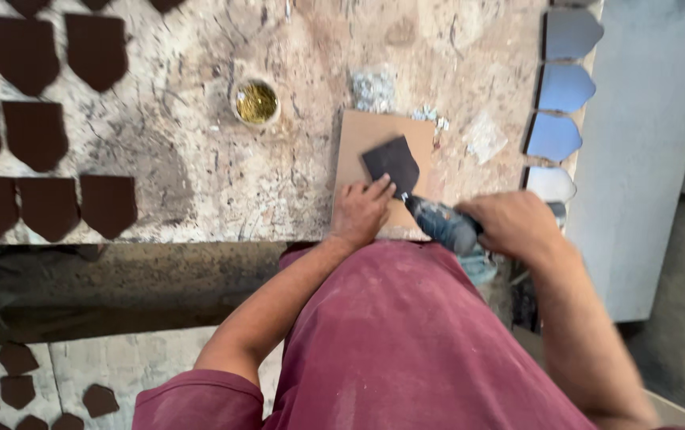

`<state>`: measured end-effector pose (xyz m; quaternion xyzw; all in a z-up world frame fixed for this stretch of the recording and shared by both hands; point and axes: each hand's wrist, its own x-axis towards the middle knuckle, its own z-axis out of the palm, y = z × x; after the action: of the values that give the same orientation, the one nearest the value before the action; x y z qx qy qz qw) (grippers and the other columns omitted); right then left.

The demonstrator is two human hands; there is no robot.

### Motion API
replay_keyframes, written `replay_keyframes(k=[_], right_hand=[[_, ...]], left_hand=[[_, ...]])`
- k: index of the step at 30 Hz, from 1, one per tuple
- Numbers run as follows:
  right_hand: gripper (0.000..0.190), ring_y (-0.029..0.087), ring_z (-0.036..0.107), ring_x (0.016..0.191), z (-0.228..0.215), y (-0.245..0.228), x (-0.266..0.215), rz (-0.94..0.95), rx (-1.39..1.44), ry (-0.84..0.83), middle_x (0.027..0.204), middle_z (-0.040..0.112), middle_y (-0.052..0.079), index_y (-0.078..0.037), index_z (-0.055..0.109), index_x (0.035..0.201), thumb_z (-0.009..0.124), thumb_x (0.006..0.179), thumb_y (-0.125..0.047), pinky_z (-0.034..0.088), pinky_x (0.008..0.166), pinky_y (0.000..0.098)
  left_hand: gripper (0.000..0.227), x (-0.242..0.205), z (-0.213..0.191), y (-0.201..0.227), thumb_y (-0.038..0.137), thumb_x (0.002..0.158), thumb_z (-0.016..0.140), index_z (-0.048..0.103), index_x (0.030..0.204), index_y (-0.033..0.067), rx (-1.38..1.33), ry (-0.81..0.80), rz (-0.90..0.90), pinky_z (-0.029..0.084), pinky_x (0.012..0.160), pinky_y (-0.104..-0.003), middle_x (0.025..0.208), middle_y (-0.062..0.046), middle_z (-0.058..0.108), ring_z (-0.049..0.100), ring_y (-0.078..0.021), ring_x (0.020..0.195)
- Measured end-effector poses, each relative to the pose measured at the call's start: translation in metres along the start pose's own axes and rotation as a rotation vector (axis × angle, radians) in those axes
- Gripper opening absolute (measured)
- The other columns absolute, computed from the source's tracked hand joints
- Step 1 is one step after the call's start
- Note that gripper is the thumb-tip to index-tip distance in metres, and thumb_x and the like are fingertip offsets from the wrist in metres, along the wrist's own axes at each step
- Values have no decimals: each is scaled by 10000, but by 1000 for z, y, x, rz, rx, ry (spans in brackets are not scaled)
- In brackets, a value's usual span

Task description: The person uses a cordless drill to make holes in dark shield-shaped tiles. They place each tile on a small wooden board, drill a hole, then set the tile aside. The process is repeated for multiple tiles.

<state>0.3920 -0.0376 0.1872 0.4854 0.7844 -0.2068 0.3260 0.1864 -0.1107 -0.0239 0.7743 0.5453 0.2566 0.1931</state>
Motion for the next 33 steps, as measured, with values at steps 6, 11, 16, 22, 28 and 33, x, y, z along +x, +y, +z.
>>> replay_keyframes(k=[6, 11, 16, 22, 28, 33], right_hand=[[427, 293, 730, 951, 26, -5, -18, 89, 244, 12, 1062, 774, 47, -326, 734, 1205, 682, 795, -219, 577, 822, 428], [375, 289, 733, 949, 19, 4, -31, 127, 319, 50, 1034, 782, 44, -324, 764, 1161, 692, 801, -250, 576, 828, 422], [377, 298, 735, 922, 37, 37, -52, 222, 536, 277, 962, 799, 56, -284, 751, 1140, 737, 766, -243, 572, 791, 443], [715, 376, 665, 1001, 86, 41, 3, 85, 578, 564, 1102, 696, 147, -167, 565, 1347, 778, 665, -144, 532, 862, 448], [736, 349, 610, 1134, 102, -13, 72, 29, 396, 486, 1217, 600, 118, -187, 517, 1415, 787, 731, -174, 434, 990, 531], [646, 345, 610, 1151, 61, -5, 70, -33, 868, 499, 1276, 620, 104, -198, 593, 1373, 818, 768, -205, 492, 959, 471]], left_hand=[[353, 34, -16, 2, 279, 871, 769, 686, 1196, 167, 249, -355, 175, 354, 1215, -544, 1343, -76, 585, 499, -303, 1347], [1044, 81, -29, 15, 423, 536, 936, 505, 1473, 258, 213, -510, 165, 241, 1105, -722, 1579, -238, 297, 226, -500, 1525], [988, 91, -48, 22, 462, 584, 927, 508, 1456, 263, 151, -601, 110, 285, 1130, -637, 1540, -273, 303, 273, -471, 1450], [867, 70, -78, -1, 467, 666, 853, 520, 1419, 197, -350, -252, -251, 417, 1100, -508, 1418, -210, 470, 464, -390, 1324], [641, 59, -95, -25, 407, 839, 544, 560, 1382, 66, -1872, -94, -818, 613, 851, -440, 1217, -163, 694, 707, -285, 1042], [537, 84, -85, -22, 340, 920, 622, 596, 1307, -31, -1552, 52, -1085, 607, 828, -464, 1106, -155, 751, 733, -303, 983]])
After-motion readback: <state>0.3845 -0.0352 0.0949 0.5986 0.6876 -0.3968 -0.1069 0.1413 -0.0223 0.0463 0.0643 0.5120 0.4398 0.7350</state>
